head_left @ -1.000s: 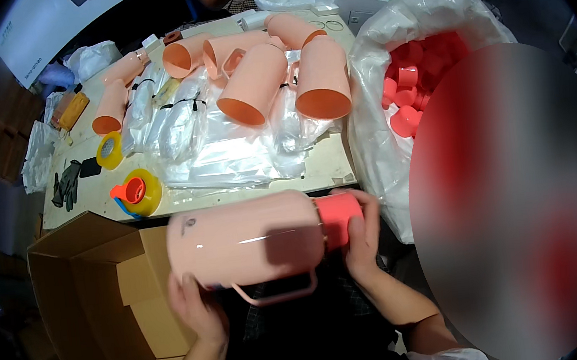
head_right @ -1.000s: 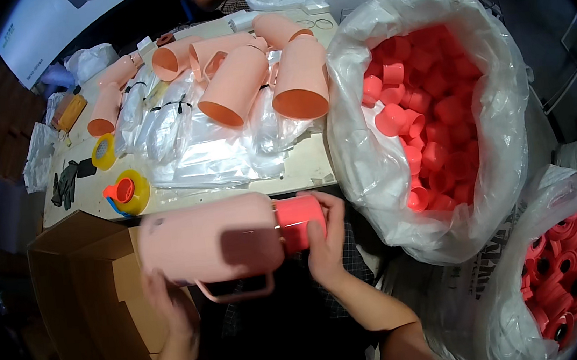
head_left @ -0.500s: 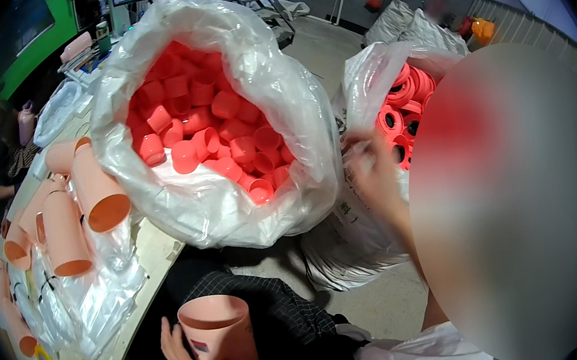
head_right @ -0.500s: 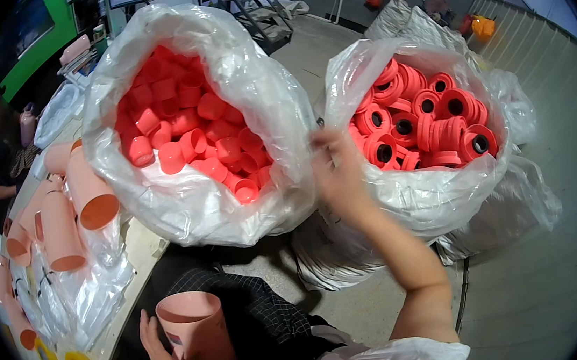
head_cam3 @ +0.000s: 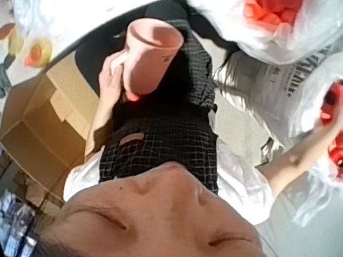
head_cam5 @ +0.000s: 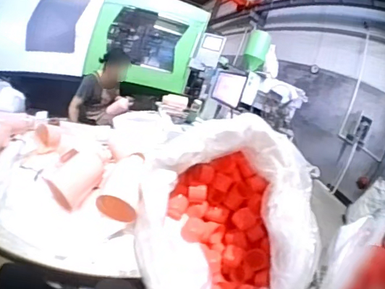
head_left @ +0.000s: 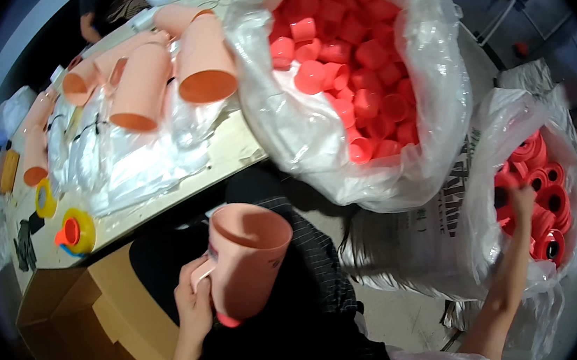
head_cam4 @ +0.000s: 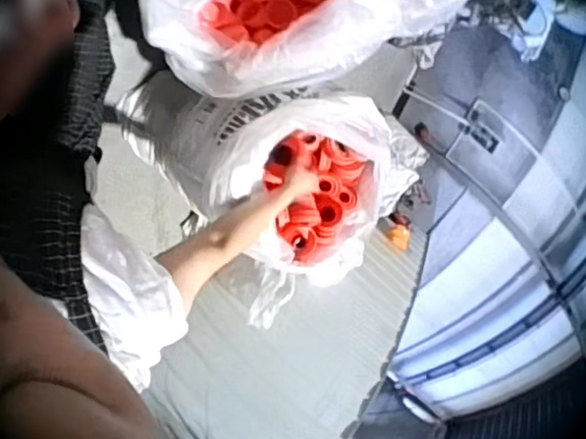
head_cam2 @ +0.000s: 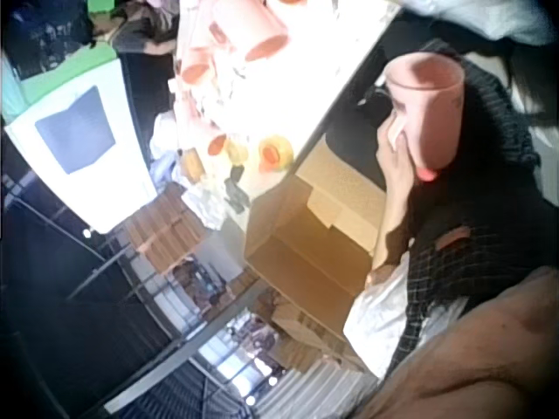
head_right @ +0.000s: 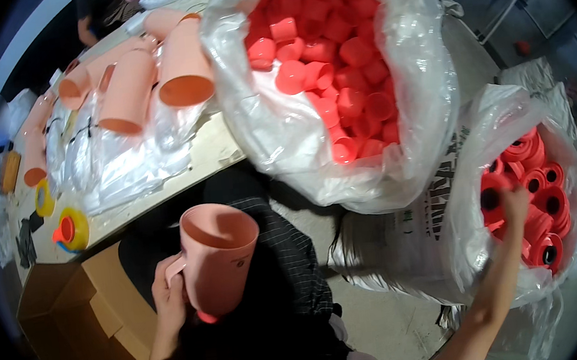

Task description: The person assembles pink mugs with red lids, wraps each unit in a clear plastic bag, and places them into a cardboard box. The person also uses a handheld tape dispenser to seal the box after filling it.

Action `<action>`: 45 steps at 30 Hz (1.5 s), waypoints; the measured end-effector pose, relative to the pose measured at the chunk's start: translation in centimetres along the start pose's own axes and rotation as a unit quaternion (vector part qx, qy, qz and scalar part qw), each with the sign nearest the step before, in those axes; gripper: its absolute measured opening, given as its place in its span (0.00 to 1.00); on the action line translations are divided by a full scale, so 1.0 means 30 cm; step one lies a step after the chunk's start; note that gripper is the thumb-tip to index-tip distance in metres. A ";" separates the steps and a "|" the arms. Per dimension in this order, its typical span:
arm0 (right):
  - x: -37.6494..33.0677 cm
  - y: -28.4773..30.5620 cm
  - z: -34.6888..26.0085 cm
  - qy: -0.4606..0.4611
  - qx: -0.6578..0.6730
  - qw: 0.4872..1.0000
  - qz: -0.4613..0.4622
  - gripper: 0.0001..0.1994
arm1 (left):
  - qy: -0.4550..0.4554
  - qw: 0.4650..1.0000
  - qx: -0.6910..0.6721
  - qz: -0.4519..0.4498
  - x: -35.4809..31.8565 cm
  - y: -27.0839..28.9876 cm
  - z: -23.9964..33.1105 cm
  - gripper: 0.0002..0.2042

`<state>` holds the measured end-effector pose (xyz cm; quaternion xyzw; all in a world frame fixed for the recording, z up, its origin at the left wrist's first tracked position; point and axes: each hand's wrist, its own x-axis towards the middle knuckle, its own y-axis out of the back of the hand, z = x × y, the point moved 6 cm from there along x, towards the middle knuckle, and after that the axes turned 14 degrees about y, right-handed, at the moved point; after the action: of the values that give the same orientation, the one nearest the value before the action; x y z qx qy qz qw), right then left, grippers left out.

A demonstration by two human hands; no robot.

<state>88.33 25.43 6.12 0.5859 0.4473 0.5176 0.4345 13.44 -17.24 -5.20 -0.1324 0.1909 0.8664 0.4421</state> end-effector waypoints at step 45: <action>-1.017 -0.018 -2.006 0.652 0.406 0.607 -0.204 0.29 | -0.104 0.993 -0.002 -0.048 -0.145 0.031 -0.094 0.33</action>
<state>26.45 -1.40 4.16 0.1034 0.8843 0.4259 -0.1609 15.35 -22.12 -5.79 -0.0512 0.1353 0.8539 0.5000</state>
